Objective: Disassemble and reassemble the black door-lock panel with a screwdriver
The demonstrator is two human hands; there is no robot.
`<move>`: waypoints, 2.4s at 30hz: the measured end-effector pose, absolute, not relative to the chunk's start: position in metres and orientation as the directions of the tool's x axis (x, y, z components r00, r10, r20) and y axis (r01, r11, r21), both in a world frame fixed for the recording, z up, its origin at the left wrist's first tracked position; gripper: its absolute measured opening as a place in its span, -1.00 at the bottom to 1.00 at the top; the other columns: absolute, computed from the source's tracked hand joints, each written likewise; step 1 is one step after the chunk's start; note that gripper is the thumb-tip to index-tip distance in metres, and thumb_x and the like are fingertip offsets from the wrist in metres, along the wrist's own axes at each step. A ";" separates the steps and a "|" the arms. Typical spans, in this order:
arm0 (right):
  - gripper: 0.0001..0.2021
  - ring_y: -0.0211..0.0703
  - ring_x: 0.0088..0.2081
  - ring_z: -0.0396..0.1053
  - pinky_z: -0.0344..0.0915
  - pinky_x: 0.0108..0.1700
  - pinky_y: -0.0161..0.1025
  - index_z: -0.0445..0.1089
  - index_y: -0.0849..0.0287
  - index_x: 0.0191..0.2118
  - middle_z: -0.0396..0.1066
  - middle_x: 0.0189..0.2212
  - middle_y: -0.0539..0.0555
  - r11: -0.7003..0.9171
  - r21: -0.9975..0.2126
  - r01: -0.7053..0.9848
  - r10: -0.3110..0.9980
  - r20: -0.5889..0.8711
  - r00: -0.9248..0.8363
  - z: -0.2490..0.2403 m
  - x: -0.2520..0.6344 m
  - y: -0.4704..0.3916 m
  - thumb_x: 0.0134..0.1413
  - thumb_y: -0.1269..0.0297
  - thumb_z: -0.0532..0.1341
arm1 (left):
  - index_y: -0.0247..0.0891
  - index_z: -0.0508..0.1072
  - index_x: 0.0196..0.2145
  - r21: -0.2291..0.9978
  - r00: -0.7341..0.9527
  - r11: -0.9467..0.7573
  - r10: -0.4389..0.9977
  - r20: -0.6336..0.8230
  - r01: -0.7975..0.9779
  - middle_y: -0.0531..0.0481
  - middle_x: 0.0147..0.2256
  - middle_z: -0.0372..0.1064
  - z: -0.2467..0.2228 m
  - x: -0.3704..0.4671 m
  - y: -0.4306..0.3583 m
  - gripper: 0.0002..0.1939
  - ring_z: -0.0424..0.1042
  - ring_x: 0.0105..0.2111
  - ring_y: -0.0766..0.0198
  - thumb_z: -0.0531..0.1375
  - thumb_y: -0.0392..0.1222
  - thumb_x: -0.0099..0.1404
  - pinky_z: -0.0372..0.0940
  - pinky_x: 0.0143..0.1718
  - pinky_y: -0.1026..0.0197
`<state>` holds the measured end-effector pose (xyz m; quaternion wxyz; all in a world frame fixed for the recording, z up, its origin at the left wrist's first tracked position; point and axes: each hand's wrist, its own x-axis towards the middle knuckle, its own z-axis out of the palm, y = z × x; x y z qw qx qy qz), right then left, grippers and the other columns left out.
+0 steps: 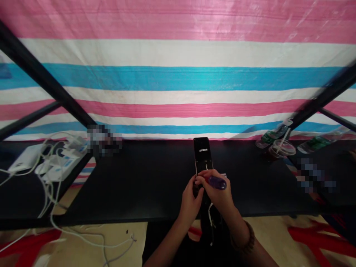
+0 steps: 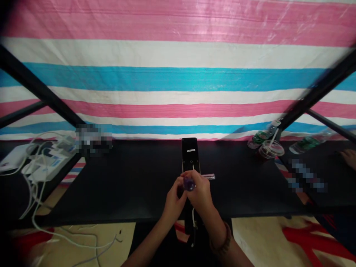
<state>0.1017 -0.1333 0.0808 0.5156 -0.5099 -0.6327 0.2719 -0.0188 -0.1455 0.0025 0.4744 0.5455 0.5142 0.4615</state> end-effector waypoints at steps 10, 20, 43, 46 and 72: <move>-0.91 -0.04 -0.23 0.59 0.51 -0.11 -0.12 0.55 0.11 -0.28 0.61 -0.29 0.09 0.269 -0.899 0.344 0.944 0.318 0.092 0.076 0.103 -0.129 0.18 0.27 0.28 | -0.18 0.30 0.23 0.994 0.058 -0.046 0.998 0.041 0.103 -0.19 0.23 0.33 0.003 -0.013 -0.143 -0.46 0.32 0.24 0.02 0.20 -0.21 0.30 0.17 0.27 -0.05; -0.86 -0.01 -0.29 0.61 0.54 -0.16 -0.11 0.58 0.12 -0.31 0.62 -0.34 0.12 0.265 -0.903 0.338 0.938 0.323 0.127 0.077 0.104 -0.127 0.18 0.21 0.29 | -0.16 0.29 0.23 0.994 0.071 -0.065 0.996 0.059 0.089 -0.18 0.24 0.33 0.001 -0.015 -0.144 -0.45 0.31 0.24 0.01 0.21 -0.22 0.30 0.17 0.26 -0.08; -0.83 0.03 -0.30 0.63 0.57 -0.26 -0.14 0.53 0.12 -0.27 0.63 -0.31 0.13 0.190 -0.955 0.228 0.946 0.240 0.217 0.076 0.109 -0.130 0.13 0.14 0.35 | -0.14 0.14 0.34 0.993 0.058 0.018 0.998 -0.025 0.119 -0.18 0.21 0.36 -0.002 -0.014 -0.147 -0.33 0.39 0.17 0.06 0.20 -0.19 0.31 0.27 0.19 -0.05; -0.81 0.00 -0.26 0.63 0.57 -0.16 -0.10 0.51 0.12 -0.13 0.62 -0.22 0.14 0.246 -0.949 0.199 0.955 0.272 0.119 0.078 0.111 -0.131 0.20 0.16 0.29 | -0.13 0.17 0.33 0.992 0.075 -0.035 0.997 0.025 0.125 -0.15 0.26 0.29 -0.002 -0.016 -0.148 -0.36 0.31 0.25 0.07 0.19 -0.18 0.33 0.19 0.27 -0.05; -0.82 0.03 -0.22 0.62 0.54 -0.18 -0.14 0.55 0.11 -0.28 0.63 -0.32 0.15 0.249 -0.905 0.346 0.938 0.314 0.148 0.081 0.112 -0.135 0.22 0.14 0.27 | -0.15 0.20 0.34 0.958 0.140 -0.144 0.984 0.112 0.248 -0.15 0.32 0.22 -0.005 -0.019 -0.149 -0.43 0.23 0.30 0.08 0.13 -0.19 0.40 0.13 0.32 -0.06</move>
